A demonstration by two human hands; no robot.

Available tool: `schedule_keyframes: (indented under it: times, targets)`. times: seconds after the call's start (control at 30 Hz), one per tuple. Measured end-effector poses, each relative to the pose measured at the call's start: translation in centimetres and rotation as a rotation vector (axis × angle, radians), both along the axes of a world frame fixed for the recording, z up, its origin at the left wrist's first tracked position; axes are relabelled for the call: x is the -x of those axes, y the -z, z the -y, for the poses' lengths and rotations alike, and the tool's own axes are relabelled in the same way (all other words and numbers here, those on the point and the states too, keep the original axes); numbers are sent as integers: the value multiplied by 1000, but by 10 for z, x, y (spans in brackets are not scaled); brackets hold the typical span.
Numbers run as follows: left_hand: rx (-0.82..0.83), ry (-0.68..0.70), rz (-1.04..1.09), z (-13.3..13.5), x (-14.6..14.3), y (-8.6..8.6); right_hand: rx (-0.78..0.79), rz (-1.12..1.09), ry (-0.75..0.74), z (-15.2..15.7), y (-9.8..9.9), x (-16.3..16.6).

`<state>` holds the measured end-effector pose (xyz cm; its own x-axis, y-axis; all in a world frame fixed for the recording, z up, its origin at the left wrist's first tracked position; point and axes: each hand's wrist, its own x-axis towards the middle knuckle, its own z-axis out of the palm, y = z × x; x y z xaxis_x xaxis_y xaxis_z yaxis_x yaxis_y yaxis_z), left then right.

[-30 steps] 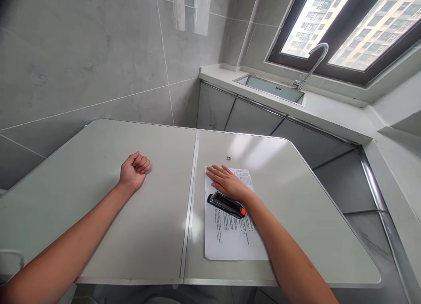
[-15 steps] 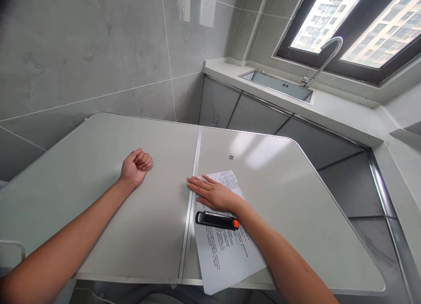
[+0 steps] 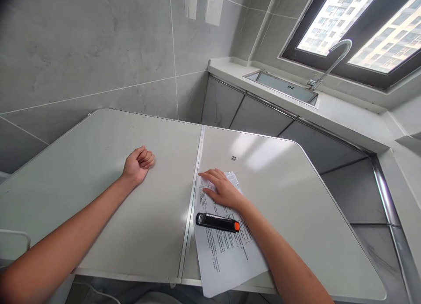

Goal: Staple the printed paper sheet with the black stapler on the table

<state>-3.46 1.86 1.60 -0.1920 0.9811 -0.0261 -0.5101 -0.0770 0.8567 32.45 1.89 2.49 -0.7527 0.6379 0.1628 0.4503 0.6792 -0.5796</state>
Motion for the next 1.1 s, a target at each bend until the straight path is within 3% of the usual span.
schedule_keyframes:
  times: [0.33,0.4,0.5,0.57,0.7,0.8,1.1]
  targets:
    - [6,-2,-12,1,-2,-3,228,-254,-64,-12,0,-16]
    - [5,1,-13,1,-2,-3,197,-230,-65,-12,0,-16]
    - [0,1,-20,1,-3,-3,33,-114,-102,-9,2,-13]
    - [1,-2,-26,1,-3,-3,-53,-50,-214,-6,3,-9]
    - [-4,4,-41,1,-2,-3,-76,132,-459,2,5,1]
    - [-10,5,-39,1,-2,-3,-91,223,-444,6,5,9]
    - [1,-11,-53,1,-4,-4,-116,201,-350,13,5,48]
